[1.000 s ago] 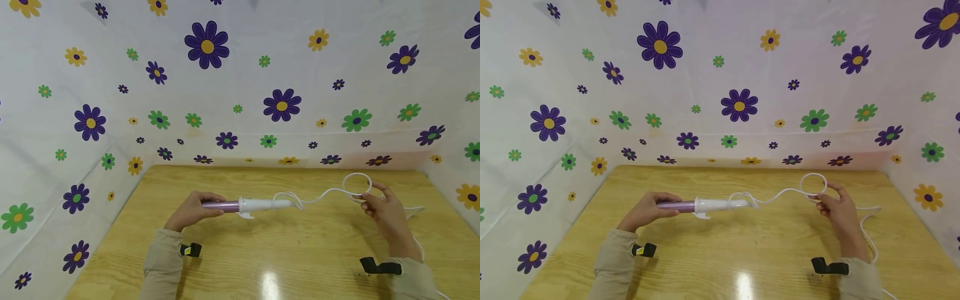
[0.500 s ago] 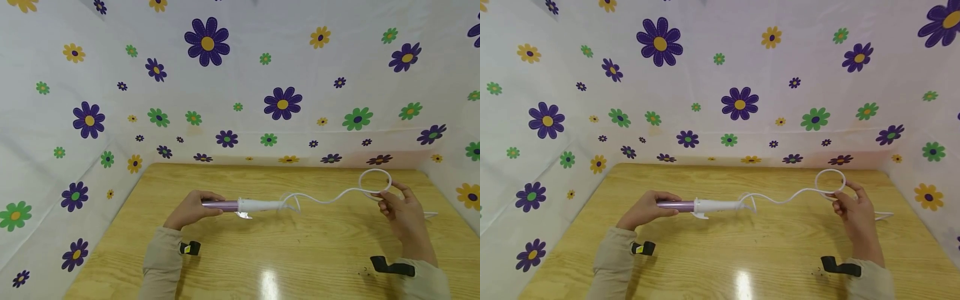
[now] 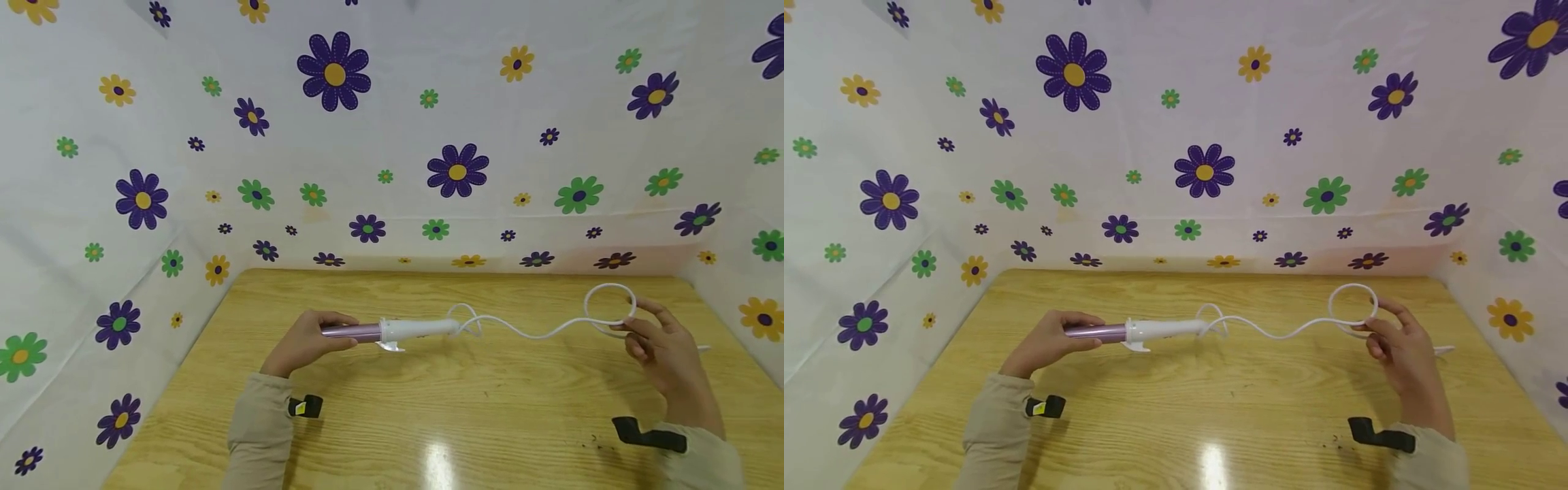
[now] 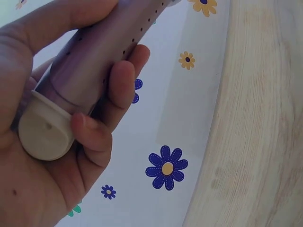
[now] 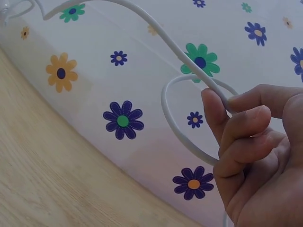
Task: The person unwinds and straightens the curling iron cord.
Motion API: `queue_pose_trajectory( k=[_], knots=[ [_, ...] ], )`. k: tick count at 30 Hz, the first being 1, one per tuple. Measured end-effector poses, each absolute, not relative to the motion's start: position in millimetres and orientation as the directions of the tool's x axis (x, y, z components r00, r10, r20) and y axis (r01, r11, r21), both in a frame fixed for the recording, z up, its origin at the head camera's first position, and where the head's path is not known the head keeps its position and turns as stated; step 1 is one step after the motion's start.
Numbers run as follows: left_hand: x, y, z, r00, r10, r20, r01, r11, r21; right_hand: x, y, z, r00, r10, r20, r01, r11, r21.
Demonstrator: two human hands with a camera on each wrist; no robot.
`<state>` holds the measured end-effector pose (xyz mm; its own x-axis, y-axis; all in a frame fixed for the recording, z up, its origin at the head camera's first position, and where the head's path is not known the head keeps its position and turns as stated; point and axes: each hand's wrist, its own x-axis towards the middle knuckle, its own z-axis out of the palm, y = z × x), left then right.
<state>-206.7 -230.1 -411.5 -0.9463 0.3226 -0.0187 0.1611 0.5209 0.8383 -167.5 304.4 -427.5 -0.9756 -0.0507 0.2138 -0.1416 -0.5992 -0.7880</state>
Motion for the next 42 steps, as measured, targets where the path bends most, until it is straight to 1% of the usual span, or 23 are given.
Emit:
queue_pose_trajectory(
  k=[3,5,8,10,14,16,18,21,26,30,33,37,42],
  knots=[
    [-205.9,-231.9,-412.0,-0.951,0.31,-0.017,0.152,0.51,0.846,-165.9,309.4,-427.9,-0.974,-0.053,0.218,-0.141,-0.614,-0.777],
    [-205.5,-233.0,-411.3,-0.954,0.299,-0.014,0.146,0.505,0.85,-164.4,312.6,-428.1,-0.979,-0.029,0.201,-0.142,-0.607,-0.782],
    [-205.8,-234.3,-408.4,-0.958,0.286,-0.003,0.148,0.503,0.851,-164.2,316.5,-429.0,-0.988,0.01,0.155,-0.136,-0.541,-0.83],
    [-206.2,-234.2,-406.3,-0.96,0.28,0.006,0.153,0.505,0.85,-166.8,317.4,-429.9,-0.993,0.041,0.11,-0.117,-0.433,-0.894],
    [-207.8,-232.6,-405.2,-0.962,0.271,0.006,0.151,0.516,0.843,-173.2,314.5,-433.3,-0.996,0.09,0.001,-0.016,-0.163,-0.986],
    [-208.7,-231.7,-406.3,-0.965,0.262,-0.009,0.134,0.521,0.843,-175.6,312.0,-435.6,-0.994,0.099,-0.048,0.045,-0.029,-0.999],
    [-209.6,-231.3,-407.8,-0.965,0.26,-0.02,0.125,0.527,0.841,-177.5,309.6,-438.0,-0.992,0.099,-0.083,0.09,0.075,-0.993],
    [-210.6,-230.6,-410.1,-0.965,0.262,-0.027,0.12,0.528,0.841,-179.2,306.9,-442.1,-0.99,0.083,-0.117,0.13,0.178,-0.975],
    [-209.3,-230.8,-412.5,-0.96,0.28,-0.021,0.136,0.53,0.837,-182.6,300.8,-449.1,-0.988,0.057,-0.143,0.153,0.257,-0.954],
    [-207.4,-231.1,-413.9,-0.96,0.279,-0.035,0.127,0.542,0.831,-184.3,294.7,-452.8,-0.983,0.055,-0.175,0.183,0.355,-0.917],
    [-206.9,-230.9,-415.0,-0.959,0.28,-0.041,0.123,0.543,0.831,-184.2,291.7,-453.3,-0.981,0.047,-0.19,0.193,0.395,-0.898],
    [-207.9,-230.7,-415.2,-0.958,0.286,-0.035,0.13,0.538,0.833,-183.7,291.1,-451.8,-0.981,0.046,-0.191,0.194,0.384,-0.903],
    [-209.1,-231.5,-415.3,-0.957,0.287,-0.032,0.136,0.546,0.826,-182.4,291.9,-448.0,-0.986,0.042,-0.161,0.165,0.355,-0.92]
  ],
)
